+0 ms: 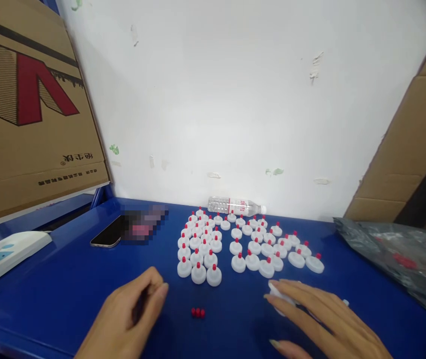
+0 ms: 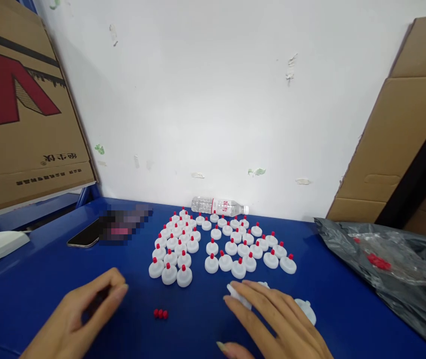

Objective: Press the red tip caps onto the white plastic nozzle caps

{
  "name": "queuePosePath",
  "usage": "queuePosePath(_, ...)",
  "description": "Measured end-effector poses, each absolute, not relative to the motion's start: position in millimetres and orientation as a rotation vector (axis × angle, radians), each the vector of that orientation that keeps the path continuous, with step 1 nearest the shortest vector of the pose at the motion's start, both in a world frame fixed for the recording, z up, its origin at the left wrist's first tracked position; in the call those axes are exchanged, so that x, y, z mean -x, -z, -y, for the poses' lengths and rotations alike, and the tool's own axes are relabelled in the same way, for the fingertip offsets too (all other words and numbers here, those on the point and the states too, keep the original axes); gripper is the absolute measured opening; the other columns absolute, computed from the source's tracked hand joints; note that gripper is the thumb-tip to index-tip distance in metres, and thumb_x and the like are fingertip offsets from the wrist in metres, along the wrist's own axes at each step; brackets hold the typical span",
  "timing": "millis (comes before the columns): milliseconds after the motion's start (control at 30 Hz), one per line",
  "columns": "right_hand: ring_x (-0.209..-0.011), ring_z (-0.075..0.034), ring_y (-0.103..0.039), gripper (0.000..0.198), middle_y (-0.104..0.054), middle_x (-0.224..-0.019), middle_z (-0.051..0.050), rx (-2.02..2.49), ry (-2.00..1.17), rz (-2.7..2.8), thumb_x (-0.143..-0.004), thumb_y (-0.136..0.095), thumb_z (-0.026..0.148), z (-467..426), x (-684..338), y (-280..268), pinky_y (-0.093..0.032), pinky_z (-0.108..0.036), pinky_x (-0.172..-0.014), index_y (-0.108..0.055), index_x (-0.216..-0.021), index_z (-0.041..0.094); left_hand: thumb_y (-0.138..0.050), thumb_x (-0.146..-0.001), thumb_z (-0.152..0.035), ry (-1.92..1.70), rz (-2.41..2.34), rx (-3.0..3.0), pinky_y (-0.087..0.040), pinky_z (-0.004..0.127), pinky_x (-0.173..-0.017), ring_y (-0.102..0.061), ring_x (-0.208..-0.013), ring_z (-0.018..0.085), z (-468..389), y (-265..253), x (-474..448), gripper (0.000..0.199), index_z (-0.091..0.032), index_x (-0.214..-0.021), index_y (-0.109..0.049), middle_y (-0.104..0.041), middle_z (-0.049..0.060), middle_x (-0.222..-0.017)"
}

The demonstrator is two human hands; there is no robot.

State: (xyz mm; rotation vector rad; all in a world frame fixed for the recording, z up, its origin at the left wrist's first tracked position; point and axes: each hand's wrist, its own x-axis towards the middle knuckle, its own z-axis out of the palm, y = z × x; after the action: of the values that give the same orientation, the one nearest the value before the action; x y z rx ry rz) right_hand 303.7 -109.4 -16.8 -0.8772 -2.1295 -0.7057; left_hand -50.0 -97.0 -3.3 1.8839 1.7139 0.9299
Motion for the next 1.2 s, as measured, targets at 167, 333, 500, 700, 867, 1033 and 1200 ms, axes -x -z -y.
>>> queuePosePath(167, -0.11, -0.023, -0.074, 0.039, -0.076, -0.123, -0.001, 1.021, 0.576, 2.282, -0.1, -0.058, 0.045, 105.8, -301.4, 19.5, -0.06, -0.032, -0.095, -0.066, -0.136, 0.033, -0.044, -0.101, -0.042, -0.621, -1.647, -2.212, -0.043, 0.025, -0.065, -0.059, -0.072, 0.017, 100.2, 10.5, 28.9, 0.026, -0.028, -0.093, -0.064, -0.064, -0.002, -0.086)
queuePosePath(333, -0.104, -0.021, -0.076, 0.033, -0.078, -0.119, 0.0, 1.021, 0.572, 2.31, -0.099, -0.06, 0.046, 106.1, -300.9, 20.5, -0.061, -0.03, -0.093, -0.071, -0.128, 0.032, -0.047, -0.102, -0.036, -0.526, -1.66, -2.194, -0.045, 0.026, -0.071, -0.065, -0.08, 0.018, 96.9, 13.6, 35.1, 0.023, -0.031, -0.098, -0.069, -0.067, -0.002, -0.096)
queuePosePath(500, -0.095, -0.022, -0.078, 0.03, -0.078, -0.119, -0.001, 0.997, 0.748, 2.24, -0.102, -0.052, 0.044, 107.5, -300.9, 21.4, -0.065, -0.032, -0.078, -0.075, -0.118, 0.029, -0.05, -0.102, -0.036, -0.535, -1.621, -2.183, -0.046, 0.024, -0.072, -0.066, -0.082, 0.017, 96.8, 8.8, 32.9, 0.023, -0.032, -0.1, -0.072, -0.067, -0.002, -0.097)
queuePosePath(700, -0.091, -0.021, -0.079, 0.032, -0.078, -0.117, -0.001, 0.991, 0.8, 2.237, -0.105, -0.047, 0.042, 107.9, -298.8, 16.2, -0.064, -0.033, -0.076, -0.075, -0.111, 0.029, -0.049, -0.103, -0.036, -0.557, -1.57, -2.202, -0.049, 0.024, -0.074, -0.068, -0.085, 0.018, 96.0, 11.4, 34.2, 0.026, -0.033, -0.106, -0.074, -0.069, 0.0, -0.102)
queuePosePath(867, -0.089, -0.019, -0.078, 0.029, -0.08, -0.112, -0.001, 0.972, 0.822, 2.238, -0.105, -0.047, 0.037, 105.8, -299.0, 14.9, -0.062, -0.032, -0.079, -0.075, -0.107, 0.028, -0.048, -0.103, -0.037, -0.567, -1.559, -2.197, -0.049, 0.025, -0.075, -0.068, -0.083, 0.018, 95.4, 13.0, 35.3, 0.027, -0.034, -0.106, -0.075, -0.069, 0.0, -0.103)
queuePosePath(1033, -0.105, -0.022, -0.074, 0.025, -0.078, -0.117, -0.001, 1.016, 0.851, 2.195, -0.101, -0.052, 0.036, 103.1, -304.6, 17.7, -0.058, -0.037, -0.089, -0.073, -0.111, 0.03, -0.049, -0.102, -0.035, -0.59, -1.539, -2.199, -0.049, 0.024, -0.072, -0.068, -0.082, 0.017, 96.0, 13.0, 35.3, 0.026, -0.033, -0.102, -0.075, -0.07, 0.0, -0.1)
queuePosePath(1200, -0.118, -0.031, -0.069, 0.041, -0.068, -0.137, -0.006, 1.131, 0.92, 2.189, -0.1, -0.052, 0.05, 103.3, -307.9, 26.4, -0.059, -0.047, -0.09, -0.067, -0.133, 0.031, -0.049, -0.103, -0.034, -0.601, -1.493, -2.205, -0.048, 0.023, -0.072, -0.068, -0.081, 0.016, 95.9, 14.4, 32.9, 0.027, -0.033, -0.101, -0.076, -0.07, -0.001, -0.1)
